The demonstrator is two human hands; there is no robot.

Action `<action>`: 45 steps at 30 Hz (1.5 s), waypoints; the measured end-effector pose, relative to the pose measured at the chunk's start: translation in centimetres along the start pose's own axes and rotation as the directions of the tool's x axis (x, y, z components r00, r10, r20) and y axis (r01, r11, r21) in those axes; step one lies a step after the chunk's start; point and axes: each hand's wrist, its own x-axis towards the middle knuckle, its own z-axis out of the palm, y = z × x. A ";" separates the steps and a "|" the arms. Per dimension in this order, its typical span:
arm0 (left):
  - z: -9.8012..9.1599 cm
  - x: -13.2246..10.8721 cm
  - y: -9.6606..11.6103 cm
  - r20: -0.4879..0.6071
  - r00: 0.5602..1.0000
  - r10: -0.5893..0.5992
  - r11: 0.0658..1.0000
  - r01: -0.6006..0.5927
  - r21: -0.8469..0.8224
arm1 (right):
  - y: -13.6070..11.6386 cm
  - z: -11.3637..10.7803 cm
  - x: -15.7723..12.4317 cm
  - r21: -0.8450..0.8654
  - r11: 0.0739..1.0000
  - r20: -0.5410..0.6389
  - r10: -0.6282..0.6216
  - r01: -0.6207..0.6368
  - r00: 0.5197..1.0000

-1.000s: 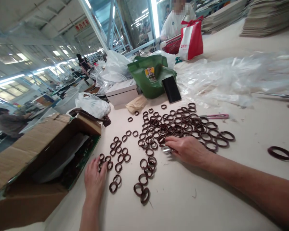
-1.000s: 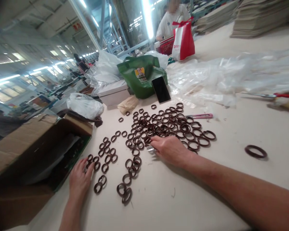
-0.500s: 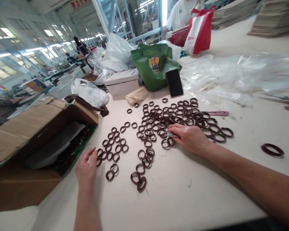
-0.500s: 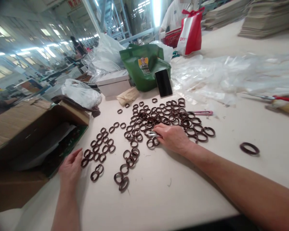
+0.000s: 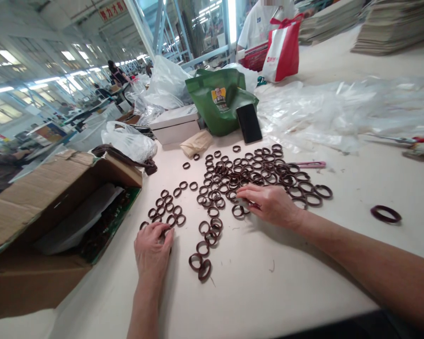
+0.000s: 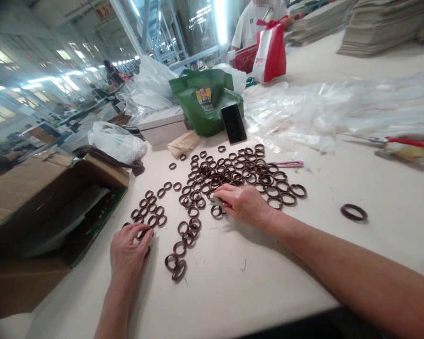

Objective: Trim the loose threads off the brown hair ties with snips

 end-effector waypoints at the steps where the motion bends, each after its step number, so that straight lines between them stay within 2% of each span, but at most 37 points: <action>1: 0.2 0.3 0.3 0.027 1.000 0.016 1.000 -0.016 0.015 | -0.1 0.0 0.0 0.011 1.000 0.001 -0.018 0.018 1.000; 6: 0.9 1.3 1.9 0.166 0.986 0.010 0.999 -0.015 0.031 | -0.2 0.0 -0.1 0.074 0.995 0.021 -0.065 0.063 0.998; 8: 0.9 1.5 2.3 0.183 0.981 -0.063 0.995 0.077 -0.070 | -0.2 0.1 -0.1 0.107 0.993 0.017 -0.056 0.054 0.998; 9: 0.9 1.6 2.6 0.190 0.973 -0.132 0.971 0.165 -0.172 | -0.2 0.1 -0.1 0.134 0.990 0.008 -0.049 0.047 0.999; 10: 0.8 1.8 2.9 0.208 0.953 -0.218 0.914 0.274 -0.300 | -0.3 0.1 -0.1 0.174 0.984 -0.004 -0.039 0.039 0.999; 11: 0.8 1.9 3.5 0.247 0.920 -0.305 0.812 0.387 -0.437 | -0.5 0.1 -0.1 0.229 0.973 -0.017 -0.028 0.032 0.999; 13: 0.8 2.1 5.2 0.368 0.837 -0.406 0.533 0.544 -0.648 | -0.9 0.2 -0.1 0.378 0.926 -0.046 -0.008 0.025 0.999; 14: 0.9 2.2 6.4 0.429 0.808 -0.403 0.406 0.578 -0.708 | -1.2 0.2 -0.1 0.459 0.888 -0.056 0.006 0.021 0.998; 16: 1.3 2.3 9.2 0.528 0.787 -0.318 0.229 0.605 -0.763 | -1.8 0.4 -0.1 0.607 0.794 -0.029 0.057 -0.028 0.998; 18: 1.8 2.3 12.0 0.607 0.765 -0.212 0.122 0.638 -0.761 | -2.3 0.8 -0.1 0.731 0.670 0.058 0.125 -0.128 0.990; 21: 2.6 2.4 15.0 0.658 0.744 -0.119 0.023 0.664 -0.747 | -2.6 1.4 0.0 0.859 0.422 0.218 0.212 -0.290 0.953; 24: 3.0 2.6 16.0 0.681 0.726 -0.092 -0.088 0.676 -0.732 | -2.5 1.5 0.3 0.901 0.206 0.316 0.293 -0.382 0.902; 28: 3.0 2.6 16.0 0.733 0.673 -0.096 -0.243 0.699 -0.673 | -2.7 0.9 0.7 0.876 0.008 0.456 0.314 -0.483 0.833; 30: 3.1 2.4 15.9 0.745 0.661 -0.090 -0.248 0.709 -0.660 | -2.7 0.7 0.8 0.830 -0.104 0.553 0.280 -0.548 0.785; 32: 3.3 2.2 15.6 0.728 0.676 -0.115 -0.183 0.706 -0.684 | -2.7 0.6 0.9 0.774 -0.201 0.633 0.250 -0.601 0.732; 34: 3.5 2.0 15.3 0.644 0.744 -0.177 -0.031 0.650 -0.759 | -2.6 0.5 0.9 0.721 -0.264 0.693 0.245 -0.641 0.679; 36: 3.5 1.8 14.9 0.517 0.834 -0.194 0.175 0.548 -0.818 | -2.4 0.4 1.0 0.672 -0.309 0.740 0.235 -0.673 0.630; 38: 3.2 1.6 14.8 0.409 0.901 -0.143 0.374 0.432 -0.821 | -2.3 0.3 1.1 0.626 -0.359 0.776 0.193 -0.693 0.601; 40: 2.8 1.5 14.9 0.335 0.940 -0.062 0.525 0.316 -0.790 | -2.2 0.3 1.1 0.593 -0.414 0.792 0.144 -0.691 0.593; 42: 2.5 1.3 15.3 0.287 0.958 0.000 0.584 0.233 -0.777 | -2.1 0.2 1.1 0.570 -0.451 0.800 0.114 -0.687 0.589; 45: 2.4 0.8 15.8 0.294 0.956 -0.014 0.525 0.257 -0.811 | -2.2 0.2 1.1 0.558 -0.445 0.807 0.092 -0.701 0.584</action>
